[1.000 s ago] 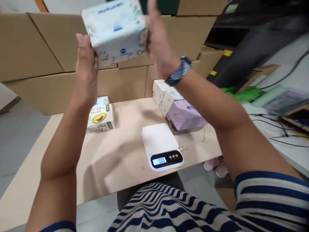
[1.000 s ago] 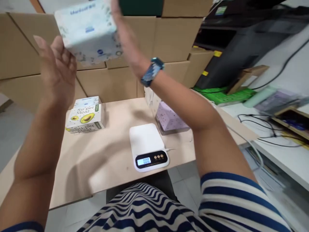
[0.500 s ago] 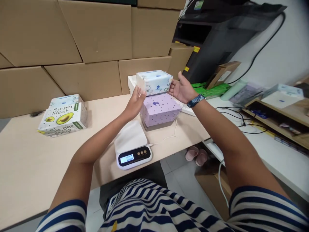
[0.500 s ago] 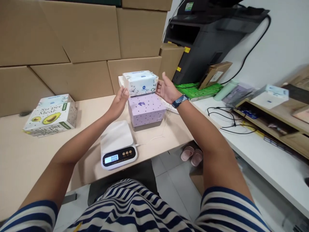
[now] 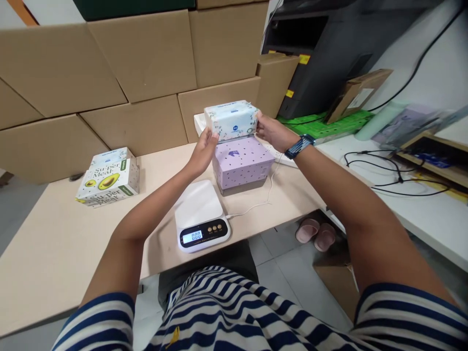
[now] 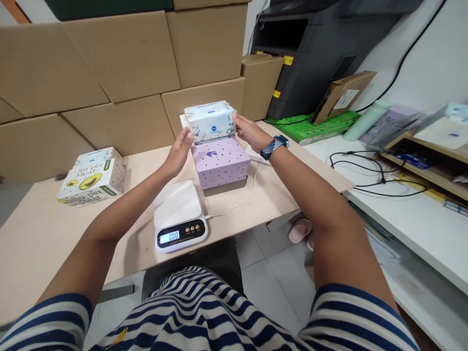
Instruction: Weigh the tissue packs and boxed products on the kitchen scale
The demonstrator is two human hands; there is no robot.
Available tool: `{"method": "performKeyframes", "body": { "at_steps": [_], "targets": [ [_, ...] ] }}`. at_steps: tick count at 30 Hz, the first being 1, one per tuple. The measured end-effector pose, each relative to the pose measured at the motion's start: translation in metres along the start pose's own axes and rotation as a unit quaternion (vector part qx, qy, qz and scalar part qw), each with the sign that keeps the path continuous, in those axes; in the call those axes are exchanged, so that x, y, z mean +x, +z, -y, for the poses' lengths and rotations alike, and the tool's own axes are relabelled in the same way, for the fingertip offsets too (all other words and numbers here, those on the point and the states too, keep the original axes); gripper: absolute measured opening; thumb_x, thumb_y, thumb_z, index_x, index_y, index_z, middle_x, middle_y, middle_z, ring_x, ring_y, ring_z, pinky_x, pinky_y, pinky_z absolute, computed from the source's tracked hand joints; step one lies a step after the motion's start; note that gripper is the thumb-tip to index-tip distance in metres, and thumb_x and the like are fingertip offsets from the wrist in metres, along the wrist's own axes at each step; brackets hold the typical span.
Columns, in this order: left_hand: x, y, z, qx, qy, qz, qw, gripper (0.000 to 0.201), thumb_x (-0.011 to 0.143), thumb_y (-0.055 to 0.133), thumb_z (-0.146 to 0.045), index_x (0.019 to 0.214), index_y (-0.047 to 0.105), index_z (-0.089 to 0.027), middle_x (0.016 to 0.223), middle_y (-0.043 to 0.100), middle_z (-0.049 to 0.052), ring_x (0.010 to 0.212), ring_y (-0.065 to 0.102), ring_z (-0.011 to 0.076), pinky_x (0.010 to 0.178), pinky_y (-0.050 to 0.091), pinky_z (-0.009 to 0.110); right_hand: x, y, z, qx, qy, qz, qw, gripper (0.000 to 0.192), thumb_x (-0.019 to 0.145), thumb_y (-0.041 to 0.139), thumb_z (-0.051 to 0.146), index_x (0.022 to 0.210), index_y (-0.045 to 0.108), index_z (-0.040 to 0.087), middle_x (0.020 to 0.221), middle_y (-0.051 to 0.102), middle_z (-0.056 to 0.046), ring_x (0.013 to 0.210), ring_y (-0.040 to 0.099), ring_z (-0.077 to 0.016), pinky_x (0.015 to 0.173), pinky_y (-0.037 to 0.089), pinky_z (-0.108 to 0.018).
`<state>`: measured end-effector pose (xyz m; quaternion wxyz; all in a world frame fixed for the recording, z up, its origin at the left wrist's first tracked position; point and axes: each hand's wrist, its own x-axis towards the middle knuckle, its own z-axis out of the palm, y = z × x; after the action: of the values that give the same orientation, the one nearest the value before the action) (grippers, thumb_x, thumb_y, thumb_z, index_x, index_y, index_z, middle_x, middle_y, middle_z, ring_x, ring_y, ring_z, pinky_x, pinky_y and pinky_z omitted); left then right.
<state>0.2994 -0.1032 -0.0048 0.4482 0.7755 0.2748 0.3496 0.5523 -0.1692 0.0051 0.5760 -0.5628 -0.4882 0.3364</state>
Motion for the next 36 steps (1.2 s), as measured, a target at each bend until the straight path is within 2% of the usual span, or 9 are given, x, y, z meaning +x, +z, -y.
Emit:
{"method": "performKeyframes", "body": {
  "at_steps": [3,6,9,12,14,18,23,27,36],
  "targets": [
    [-0.029,-0.014,-0.013,0.019,0.090,0.016,0.996,0.091,0.104,0.040,-0.083,0.177,0.031,-0.029,0.187,0.036,0.006,0.178,0.027,0.0307,0.146,0.025,0.051,-0.040,0.019,0.020,-0.037,-0.144,0.040,0.988,0.065,0.100,0.062,0.078,0.137,0.071,0.025,0.153,0.074,-0.006,0.157,0.059,-0.0289,0.142,0.036,-0.054],
    [-0.106,-0.042,-0.021,0.088,0.146,-0.035,0.985,0.101,0.100,0.039,-0.091,0.182,0.013,-0.037,0.189,0.029,-0.001,0.180,0.013,0.0325,0.147,0.020,0.051,-0.111,0.060,0.037,-0.076,-0.252,0.046,0.964,0.070,0.103,0.056,0.082,0.155,0.057,0.035,0.170,0.059,0.000,0.168,0.046,-0.0295,0.144,0.034,-0.054],
    [-0.209,-0.063,-0.018,0.154,0.136,-0.093,0.974,0.087,0.108,0.034,-0.082,0.181,0.001,-0.048,0.193,0.015,-0.008,0.180,0.012,0.0322,0.148,0.018,0.049,-0.181,0.101,0.030,-0.079,-0.225,0.121,0.964,0.087,0.100,0.060,0.082,0.174,0.035,0.043,0.186,0.035,0.002,0.173,0.036,-0.0335,0.143,0.037,-0.056],
    [-0.289,-0.066,-0.004,0.149,0.059,-0.034,0.987,0.085,0.111,0.038,-0.072,0.181,-0.001,-0.044,0.194,0.013,-0.001,0.178,0.022,0.0331,0.145,0.029,0.053,-0.219,0.125,-0.006,-0.069,-0.106,0.196,0.972,0.095,0.098,0.065,0.079,0.178,0.032,0.040,0.185,0.038,-0.005,0.169,0.043,-0.0372,0.138,0.044,-0.060],
    [-0.312,-0.063,0.010,0.105,0.012,0.027,0.994,0.085,0.112,0.042,-0.067,0.182,-0.002,-0.043,0.193,0.015,0.003,0.176,0.029,0.0326,0.141,0.039,0.054,-0.228,0.131,-0.036,-0.051,-0.044,0.208,0.976,0.089,0.100,0.062,0.079,0.175,0.039,0.038,0.179,0.050,-0.008,0.164,0.052,-0.0369,0.134,0.048,-0.062],
    [-0.308,-0.060,0.031,0.048,0.007,0.082,0.996,0.091,0.111,0.049,-0.066,0.180,-0.006,-0.046,0.192,0.009,0.001,0.177,0.020,0.0321,0.141,0.034,0.056,-0.232,0.128,-0.065,-0.020,-0.004,0.158,0.987,0.082,0.101,0.061,0.078,0.171,0.046,0.037,0.172,0.058,-0.010,0.158,0.059,-0.0331,0.134,0.048,-0.061],
    [-0.290,-0.069,0.047,0.044,-0.013,0.107,0.993,0.084,0.111,0.048,-0.066,0.178,-0.001,-0.054,0.191,0.009,-0.007,0.178,0.013,0.0288,0.143,0.023,0.056,-0.237,0.124,-0.062,-0.053,0.015,0.089,0.995,0.083,0.100,0.060,0.080,0.170,0.049,0.037,0.177,0.052,-0.007,0.166,0.049,-0.0325,0.142,0.034,-0.059],
    [-0.293,-0.081,0.053,0.047,-0.056,0.035,0.997,0.074,0.111,0.041,-0.071,0.179,0.020,-0.052,0.192,0.015,-0.004,0.178,0.020,0.0313,0.142,0.029,0.059,-0.242,0.120,-0.069,-0.068,0.024,0.033,0.997,0.081,0.101,0.061,0.079,0.170,0.051,0.038,0.178,0.052,-0.006,0.167,0.047,-0.0330,0.143,0.033,-0.061],
    [-0.300,-0.091,0.064,0.007,-0.148,-0.072,0.986,0.082,0.107,0.035,-0.082,0.179,0.024,-0.044,0.191,0.022,0.008,0.177,0.023,0.0346,0.140,0.035,0.063,-0.255,0.113,-0.086,0.001,0.043,-0.033,0.999,0.062,0.110,0.050,0.070,0.164,0.059,0.041,0.171,0.059,-0.006,0.162,0.055,-0.0306,0.135,0.046,-0.062]
  ]
}}
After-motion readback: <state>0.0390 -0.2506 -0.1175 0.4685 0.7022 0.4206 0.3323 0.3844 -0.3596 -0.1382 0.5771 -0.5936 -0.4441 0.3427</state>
